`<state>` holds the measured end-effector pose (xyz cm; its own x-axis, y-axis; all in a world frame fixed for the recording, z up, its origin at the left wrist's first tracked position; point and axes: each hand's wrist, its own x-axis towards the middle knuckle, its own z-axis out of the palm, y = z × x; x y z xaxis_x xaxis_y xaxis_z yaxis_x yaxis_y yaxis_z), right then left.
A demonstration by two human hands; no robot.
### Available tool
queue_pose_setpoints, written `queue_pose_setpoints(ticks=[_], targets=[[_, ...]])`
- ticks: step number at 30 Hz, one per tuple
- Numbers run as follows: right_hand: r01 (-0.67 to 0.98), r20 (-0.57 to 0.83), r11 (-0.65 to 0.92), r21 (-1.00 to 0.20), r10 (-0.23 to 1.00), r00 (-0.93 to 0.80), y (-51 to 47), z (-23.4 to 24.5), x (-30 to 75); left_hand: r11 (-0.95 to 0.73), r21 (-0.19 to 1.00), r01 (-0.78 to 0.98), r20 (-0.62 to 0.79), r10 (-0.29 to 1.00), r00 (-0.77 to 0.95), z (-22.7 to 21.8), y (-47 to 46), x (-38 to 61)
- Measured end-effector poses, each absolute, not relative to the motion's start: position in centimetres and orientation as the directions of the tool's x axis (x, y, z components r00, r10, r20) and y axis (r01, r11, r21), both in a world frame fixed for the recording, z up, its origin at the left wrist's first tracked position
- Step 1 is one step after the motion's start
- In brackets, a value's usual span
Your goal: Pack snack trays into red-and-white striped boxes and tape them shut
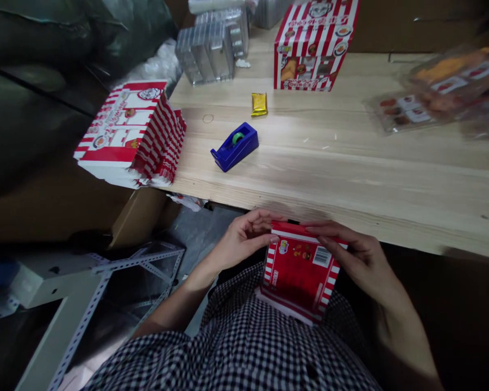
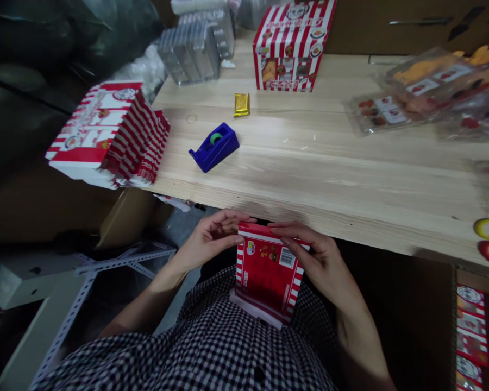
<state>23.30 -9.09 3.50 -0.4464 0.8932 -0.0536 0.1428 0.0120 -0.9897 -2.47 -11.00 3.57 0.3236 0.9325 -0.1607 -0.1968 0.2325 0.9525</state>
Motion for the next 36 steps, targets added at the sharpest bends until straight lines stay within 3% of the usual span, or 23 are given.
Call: queue_pose_setpoints(ticks=[6, 11, 14, 17, 22, 26, 33, 36], targets=[[0.146, -0.094, -0.037, -0.989, 0.907, -0.411, -8.6, 2.4, 23.6, 0.044, 0.991, 0.125, -0.068, 0.978, 0.198, 3.3, -11.3, -2.4], [0.053, -0.187, -0.180, -0.982, 0.904, -0.384, -8.4, 0.9, 24.5, 0.116, 0.993, 0.005, -0.113, 0.954, 0.278, 3.3, -10.9, -2.3], [0.049, -0.179, -0.174, -0.984, 0.905, -0.385, -8.3, 1.1, 24.6, 0.094, 0.995, 0.022, -0.096, 0.957, 0.273, 3.3, -10.6, -2.3], [0.031, -0.199, -0.203, -0.979, 0.900, -0.387, -8.4, 1.6, 24.2, 0.084, 0.996, 0.006, -0.083, 0.973, 0.216, 3.2, -10.5, -1.9], [-0.147, -0.327, -0.391, -0.909, 0.885, -0.331, -8.8, 1.9, 23.5, 0.084, 0.995, -0.050, -0.080, 0.994, 0.075, 2.8, -10.5, -0.7], [-0.217, -0.368, -0.441, -0.871, 0.878, -0.307, -9.0, 1.7, 23.6, 0.065, 0.996, 0.057, -0.067, 0.997, 0.038, 2.8, -11.0, 0.0], [-0.178, -0.348, -0.400, -0.899, 0.900, -0.262, -9.3, 1.1, 23.8, -0.158, 0.973, 0.169, 0.156, 0.987, 0.026, 2.8, -11.6, 0.4], [-0.167, -0.274, -0.324, -0.931, 0.925, -0.263, -9.6, 1.4, 23.6, -0.104, 0.992, 0.066, 0.099, 0.992, 0.073, 2.9, -11.5, 0.3]])
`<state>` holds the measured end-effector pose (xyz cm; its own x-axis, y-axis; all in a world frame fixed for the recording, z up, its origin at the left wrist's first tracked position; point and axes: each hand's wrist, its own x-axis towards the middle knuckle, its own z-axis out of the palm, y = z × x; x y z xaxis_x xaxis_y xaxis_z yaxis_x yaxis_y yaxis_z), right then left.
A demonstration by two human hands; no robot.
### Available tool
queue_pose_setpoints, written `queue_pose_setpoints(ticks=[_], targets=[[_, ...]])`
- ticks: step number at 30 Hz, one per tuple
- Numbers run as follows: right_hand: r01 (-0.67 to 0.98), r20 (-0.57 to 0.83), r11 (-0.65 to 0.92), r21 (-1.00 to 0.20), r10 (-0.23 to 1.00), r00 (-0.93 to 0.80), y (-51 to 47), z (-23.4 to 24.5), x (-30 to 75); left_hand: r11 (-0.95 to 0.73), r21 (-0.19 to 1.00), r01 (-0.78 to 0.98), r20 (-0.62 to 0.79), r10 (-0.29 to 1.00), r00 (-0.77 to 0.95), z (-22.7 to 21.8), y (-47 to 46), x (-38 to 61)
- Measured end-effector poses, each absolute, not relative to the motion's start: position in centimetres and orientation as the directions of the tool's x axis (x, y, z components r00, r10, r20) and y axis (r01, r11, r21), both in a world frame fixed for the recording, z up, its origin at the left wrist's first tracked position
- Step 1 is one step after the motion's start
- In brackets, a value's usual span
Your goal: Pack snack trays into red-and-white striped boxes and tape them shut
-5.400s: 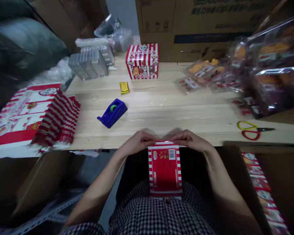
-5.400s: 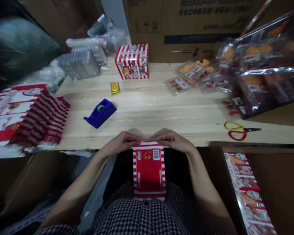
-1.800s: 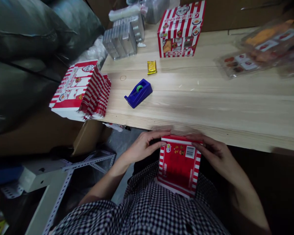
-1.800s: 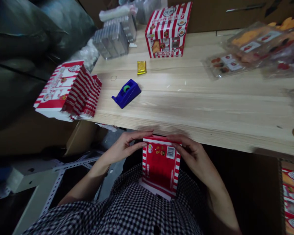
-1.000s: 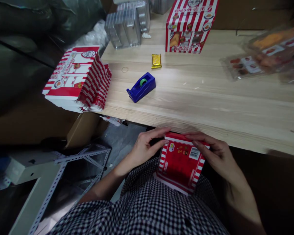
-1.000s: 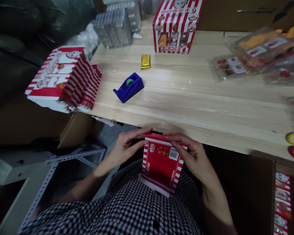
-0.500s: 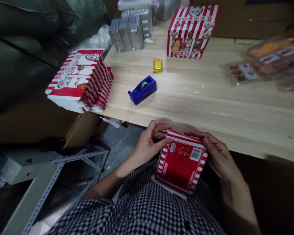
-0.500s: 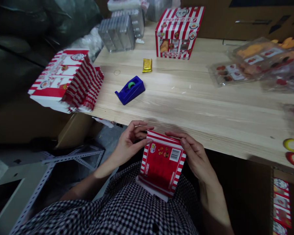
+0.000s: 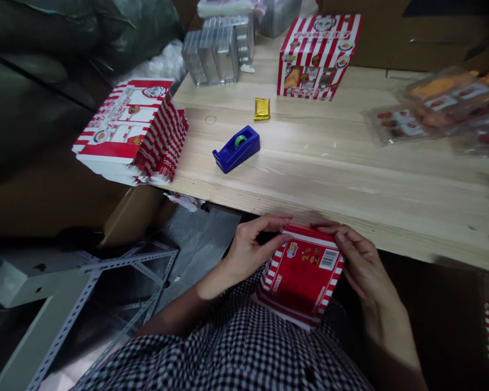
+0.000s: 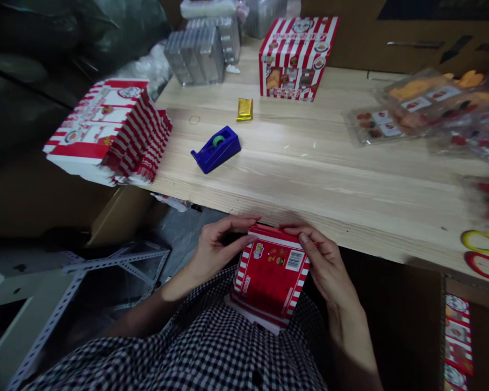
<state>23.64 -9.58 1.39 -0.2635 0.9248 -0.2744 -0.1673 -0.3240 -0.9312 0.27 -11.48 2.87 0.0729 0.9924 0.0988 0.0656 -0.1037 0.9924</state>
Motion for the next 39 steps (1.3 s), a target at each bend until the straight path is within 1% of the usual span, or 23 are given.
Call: queue_pose_setpoints(ticks=[2, 4, 7, 9, 11, 13, 16, 20, 24, 27, 29, 31, 34, 36, 39], targets=[[-0.140, -0.203, -0.247, -0.959, 0.942, -0.269, -9.9, 2.4, 23.4, -0.011, 0.998, -0.068, 0.016, 0.997, 0.075, 3.0, -11.4, 0.1], [-0.082, -0.110, -0.137, -0.987, 0.957, -0.269, -10.2, 3.8, 23.1, 0.038, 0.980, -0.193, -0.030, 0.999, 0.044, 3.2, -11.2, 0.0], [0.022, 0.021, 0.028, -0.999, 0.960, -0.280, -10.4, 6.0, 22.8, 0.010, 0.961, -0.277, -0.010, 1.000, 0.002, 3.8, -10.9, -0.1], [0.063, 0.051, 0.071, -0.996, 0.960, -0.274, -10.0, 6.7, 22.6, -0.044, 0.963, -0.267, 0.041, 0.999, -0.017, 4.2, -10.8, -0.2], [0.081, 0.020, 0.044, -0.996, 0.960, -0.279, -9.6, 6.5, 22.6, -0.098, 0.968, -0.229, 0.094, 0.995, -0.028, 4.4, -10.9, -0.2], [0.095, -0.063, -0.034, -0.995, 0.946, -0.319, -9.1, 5.7, 22.6, -0.134, 0.976, -0.172, 0.132, 0.991, -0.026, 4.3, -11.0, -0.3], [0.094, -0.143, -0.117, -0.989, 0.923, -0.358, -9.1, 3.8, 22.5, -0.153, 0.982, -0.114, 0.152, 0.988, -0.014, 3.8, -11.3, -0.2], [0.049, -0.137, -0.128, -0.991, 0.927, -0.349, -9.8, 1.8, 22.4, -0.179, 0.969, -0.171, 0.178, 0.984, -0.024, 2.9, -11.4, -0.1], [0.022, -0.104, -0.103, -0.994, 0.943, -0.317, -9.9, 1.5, 22.3, -0.198, 0.956, -0.217, 0.204, 0.979, 0.006, 2.4, -11.7, -0.3], [0.046, -0.090, -0.080, -0.996, 0.953, -0.291, -9.8, 1.8, 22.3, -0.148, 0.953, -0.264, 0.170, 0.983, 0.062, 2.4, -11.9, -0.5], [0.083, -0.079, -0.057, -0.995, 0.952, -0.296, -9.8, 1.9, 22.0, -0.089, 0.949, -0.301, 0.114, 0.991, 0.069, 2.4, -12.0, -0.5], [0.106, -0.082, -0.052, -0.993, 0.951, -0.298, -9.8, 1.7, 21.6, -0.022, 0.948, -0.318, 0.037, 0.998, 0.041, 2.4, -12.0, -0.4], [0.089, -0.133, -0.114, -0.990, 0.957, -0.257, -9.7, 1.4, 20.9, 0.054, 0.946, -0.319, -0.064, 0.998, -0.019, 2.1, -11.6, -0.4], [0.058, -0.161, -0.152, -0.987, 0.962, -0.219, -9.2, 1.6, 20.6, 0.062, 0.940, -0.334, -0.077, 0.997, -0.030, 2.2, -11.0, -0.7], [0.031, -0.152, -0.149, -0.988, 0.974, -0.170, -7.8, 3.0, 20.7, 0.035, 0.929, -0.368, -0.030, 0.999, 0.019, 3.1, -10.0, -1.2]])
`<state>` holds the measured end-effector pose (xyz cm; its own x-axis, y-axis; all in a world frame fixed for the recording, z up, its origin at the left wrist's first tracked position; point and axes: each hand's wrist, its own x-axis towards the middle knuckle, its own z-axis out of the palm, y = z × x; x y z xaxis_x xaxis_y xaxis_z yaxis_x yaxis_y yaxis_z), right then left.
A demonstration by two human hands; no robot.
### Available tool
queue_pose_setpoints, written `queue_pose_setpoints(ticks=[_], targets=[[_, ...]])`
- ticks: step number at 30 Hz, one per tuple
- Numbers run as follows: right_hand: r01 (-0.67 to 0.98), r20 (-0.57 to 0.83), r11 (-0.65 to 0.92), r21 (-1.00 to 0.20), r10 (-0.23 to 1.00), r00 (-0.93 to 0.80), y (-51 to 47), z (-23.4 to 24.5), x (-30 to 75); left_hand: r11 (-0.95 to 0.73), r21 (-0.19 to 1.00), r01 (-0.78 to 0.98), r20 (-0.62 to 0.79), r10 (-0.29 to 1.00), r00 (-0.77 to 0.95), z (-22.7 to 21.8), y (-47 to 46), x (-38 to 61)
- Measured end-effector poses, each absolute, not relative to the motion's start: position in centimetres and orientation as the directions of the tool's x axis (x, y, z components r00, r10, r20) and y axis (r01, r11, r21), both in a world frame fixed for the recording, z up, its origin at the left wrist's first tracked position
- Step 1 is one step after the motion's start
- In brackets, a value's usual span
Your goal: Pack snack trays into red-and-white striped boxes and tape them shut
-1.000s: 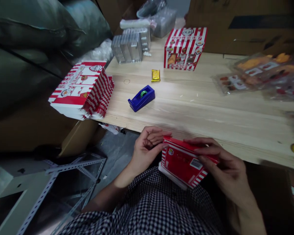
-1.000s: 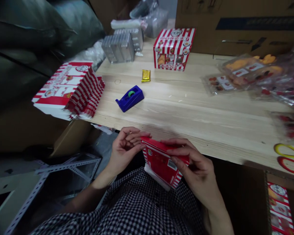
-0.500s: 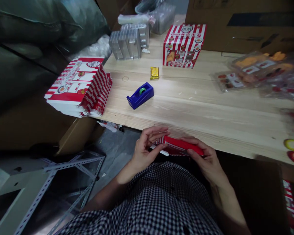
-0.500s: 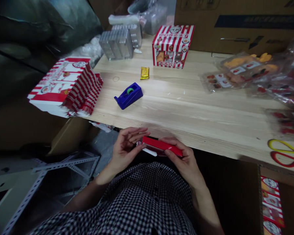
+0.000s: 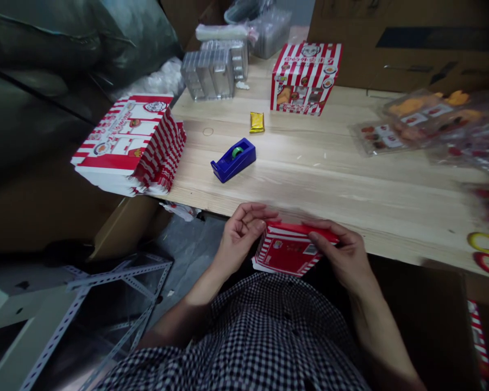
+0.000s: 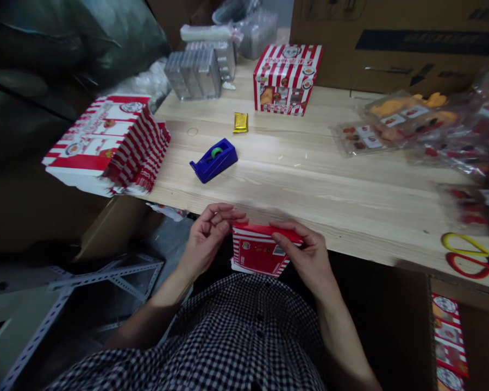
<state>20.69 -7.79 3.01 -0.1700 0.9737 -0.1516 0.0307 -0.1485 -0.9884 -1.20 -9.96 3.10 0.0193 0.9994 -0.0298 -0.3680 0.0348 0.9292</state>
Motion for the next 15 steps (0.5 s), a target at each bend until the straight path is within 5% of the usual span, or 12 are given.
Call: queue_pose_setpoints(ticks=[15], targets=[[-0.044, -0.257, -0.272, -0.961, 0.943, -0.210, -7.4, 4.8, 22.9, 0.136, 0.966, -0.221, -0.123, 0.990, 0.072, 3.8, -10.0, -0.7]])
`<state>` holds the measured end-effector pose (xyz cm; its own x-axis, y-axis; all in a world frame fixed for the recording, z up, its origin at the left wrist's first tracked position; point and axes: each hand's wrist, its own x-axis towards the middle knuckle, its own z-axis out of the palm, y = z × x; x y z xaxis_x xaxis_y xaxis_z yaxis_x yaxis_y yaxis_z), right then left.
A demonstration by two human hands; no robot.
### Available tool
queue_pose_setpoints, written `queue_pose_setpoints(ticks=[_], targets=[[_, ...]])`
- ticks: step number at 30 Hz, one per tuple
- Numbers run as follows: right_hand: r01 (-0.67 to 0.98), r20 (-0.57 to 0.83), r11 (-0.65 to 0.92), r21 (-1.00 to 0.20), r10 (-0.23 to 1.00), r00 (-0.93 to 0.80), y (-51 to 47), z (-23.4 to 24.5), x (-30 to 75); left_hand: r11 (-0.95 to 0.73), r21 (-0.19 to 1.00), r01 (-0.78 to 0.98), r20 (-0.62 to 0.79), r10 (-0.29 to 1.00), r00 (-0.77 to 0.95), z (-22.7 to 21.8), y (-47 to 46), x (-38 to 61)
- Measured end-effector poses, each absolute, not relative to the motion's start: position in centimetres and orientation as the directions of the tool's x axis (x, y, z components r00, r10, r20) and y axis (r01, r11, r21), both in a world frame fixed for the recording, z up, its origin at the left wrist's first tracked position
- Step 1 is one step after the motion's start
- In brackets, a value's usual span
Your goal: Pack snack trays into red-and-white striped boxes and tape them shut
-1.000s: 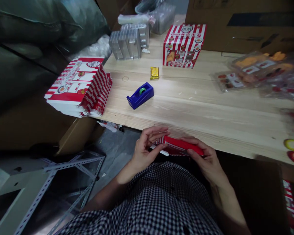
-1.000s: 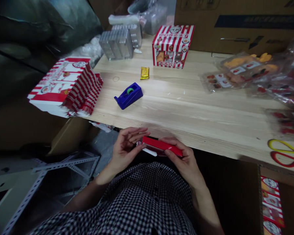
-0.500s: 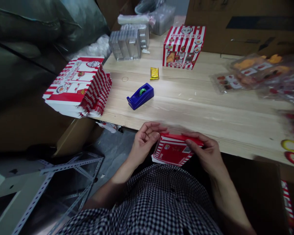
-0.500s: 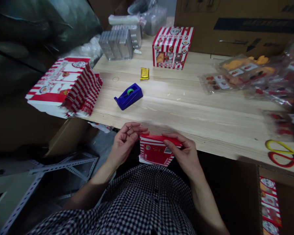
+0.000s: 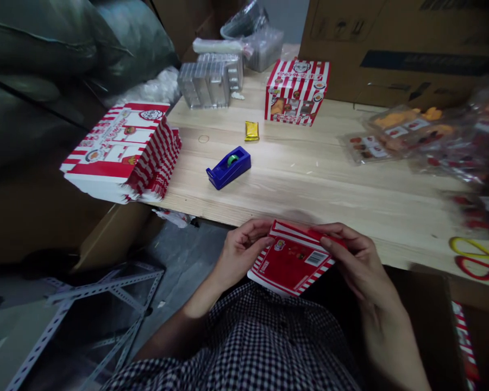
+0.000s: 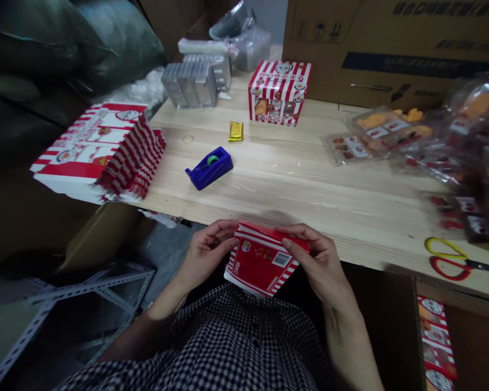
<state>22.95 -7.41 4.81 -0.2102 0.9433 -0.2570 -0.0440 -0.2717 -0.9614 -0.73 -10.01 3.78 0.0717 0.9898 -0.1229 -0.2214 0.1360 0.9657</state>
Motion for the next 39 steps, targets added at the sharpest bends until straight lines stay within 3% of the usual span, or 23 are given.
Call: queue_pose_setpoints(ticks=[5, 13, 22, 30, 39], targets=[[0.012, -0.123, -0.126, -0.992, 0.932, -0.340, -6.9, 4.7, 22.9, 0.082, 0.977, -0.196, -0.059, 0.991, 0.118, 3.3, -10.4, -1.3], [0.012, -0.101, -0.106, -0.994, 0.900, -0.424, -7.0, 3.8, 22.8, -0.104, 0.994, 0.042, 0.100, 0.991, 0.085, 1.8, -11.4, -1.4], [-0.024, -0.133, -0.159, -0.987, 0.893, -0.430, -6.4, 3.0, 23.0, -0.083, 0.995, -0.056, 0.087, 0.993, 0.081, 1.4, -11.2, -1.2], [-0.073, -0.183, -0.239, -0.968, 0.878, -0.443, -5.4, 1.9, 23.7, 0.051, 0.994, -0.092, -0.038, 0.990, 0.136, 1.5, -10.9, -1.7], [-0.055, -0.154, -0.214, -0.975, 0.837, -0.526, -4.7, 1.6, 24.2, -0.014, 0.999, -0.044, 0.021, 0.986, 0.164, 1.3, -11.1, -1.4]])
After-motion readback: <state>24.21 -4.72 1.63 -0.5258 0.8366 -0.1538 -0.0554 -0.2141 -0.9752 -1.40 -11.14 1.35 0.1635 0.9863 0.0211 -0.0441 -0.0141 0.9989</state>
